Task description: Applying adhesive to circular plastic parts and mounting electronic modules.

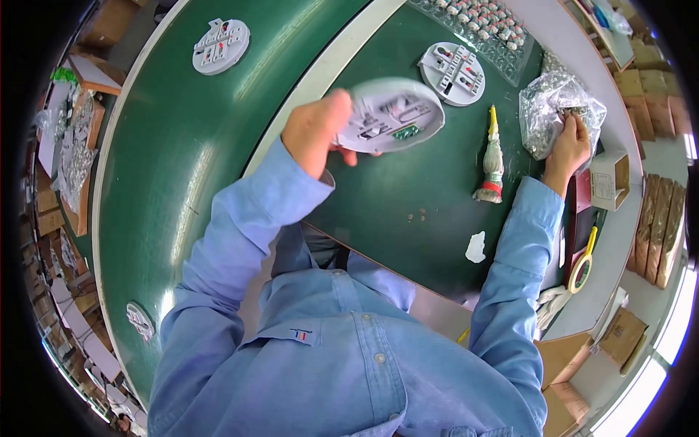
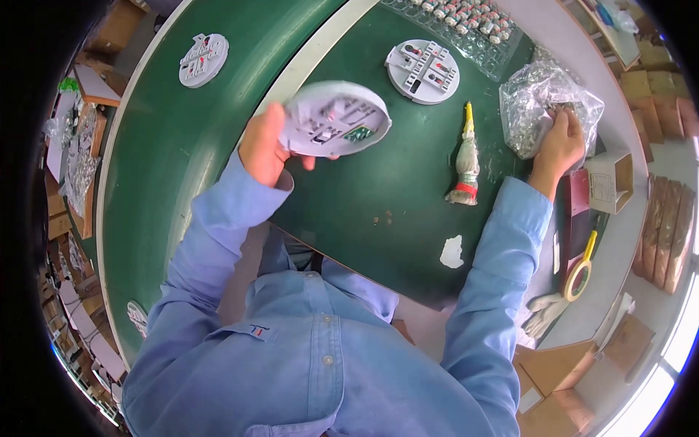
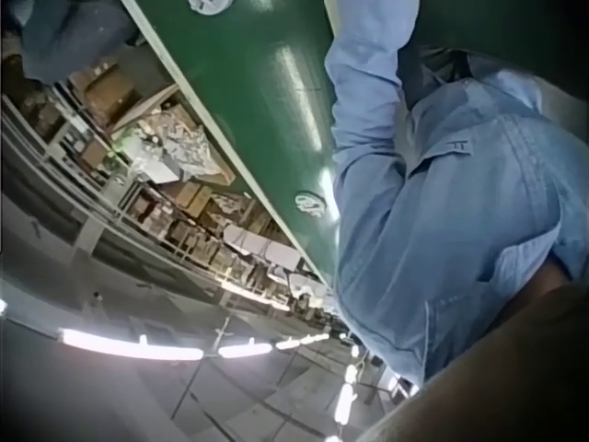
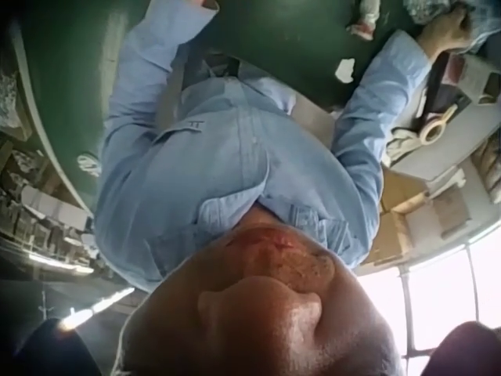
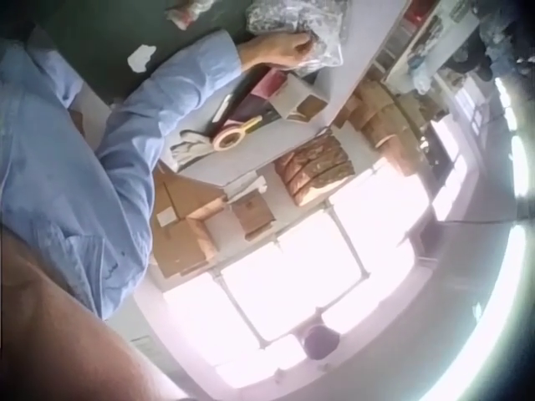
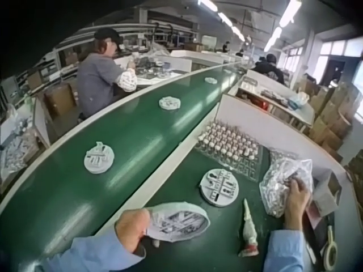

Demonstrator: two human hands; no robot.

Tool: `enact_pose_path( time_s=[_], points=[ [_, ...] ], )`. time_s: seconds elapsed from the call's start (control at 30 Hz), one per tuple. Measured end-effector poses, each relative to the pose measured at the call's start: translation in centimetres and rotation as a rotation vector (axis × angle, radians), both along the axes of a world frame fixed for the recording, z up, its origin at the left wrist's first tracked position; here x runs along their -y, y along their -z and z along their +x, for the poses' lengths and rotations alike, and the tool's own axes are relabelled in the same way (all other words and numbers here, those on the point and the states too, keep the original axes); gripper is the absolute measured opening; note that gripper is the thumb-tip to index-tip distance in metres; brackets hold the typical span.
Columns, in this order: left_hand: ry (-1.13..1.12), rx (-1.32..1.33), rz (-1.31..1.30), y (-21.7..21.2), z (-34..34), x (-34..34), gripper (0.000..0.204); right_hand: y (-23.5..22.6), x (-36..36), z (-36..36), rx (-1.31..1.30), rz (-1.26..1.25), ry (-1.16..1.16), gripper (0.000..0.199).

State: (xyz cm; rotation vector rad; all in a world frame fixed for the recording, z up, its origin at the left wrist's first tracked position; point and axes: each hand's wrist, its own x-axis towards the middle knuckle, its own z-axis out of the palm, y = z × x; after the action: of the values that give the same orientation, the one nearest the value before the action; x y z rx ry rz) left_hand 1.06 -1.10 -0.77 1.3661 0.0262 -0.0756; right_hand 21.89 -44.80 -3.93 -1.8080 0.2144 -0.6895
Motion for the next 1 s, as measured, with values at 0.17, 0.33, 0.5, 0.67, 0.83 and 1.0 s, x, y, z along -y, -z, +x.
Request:
enact_pose_path(
  time_s=[0.17, 0.33, 0.5, 0.67, 0.83, 1.0],
  points=[
    [-0.075, -0.281, -0.169, -2.6, -0.3, -0.2, 0.060, -0.1, -0.3, -0.1, 0.002, -0.026, 0.041, 0.026],
    [-0.054, -0.238, -0.015, -2.9, -0.4, 0.0, 0.064, 0.1, -0.3, 0.2, 0.026, 0.023, -0.021, 0.025],
    [-0.038, -0.258, 0.069, -2.9, -0.5, 0.1, 0.065, 0.4, 0.0, 0.3, 0.027, 0.045, -0.038, 0.027],
    [-0.001, -0.243, 0.063, -3.1, -0.3, 0.1, 0.065, 0.2, 0.1, 0.2, -0.012, -0.050, -0.018, 0.031],
    [-0.050, -0.263, 0.021, -3.4, -0.4, 0.8, 0.064, -0.4, -0.6, -0.2, -0.029, -0.053, -0.050, 0.031],
    [-0.091, -0.252, 0.036, -3.3, -0.4, 1.0, 0.063, -0.7, -1.0, -0.5, -0.028, -0.041, -0.066, 0.031]
  ],
)
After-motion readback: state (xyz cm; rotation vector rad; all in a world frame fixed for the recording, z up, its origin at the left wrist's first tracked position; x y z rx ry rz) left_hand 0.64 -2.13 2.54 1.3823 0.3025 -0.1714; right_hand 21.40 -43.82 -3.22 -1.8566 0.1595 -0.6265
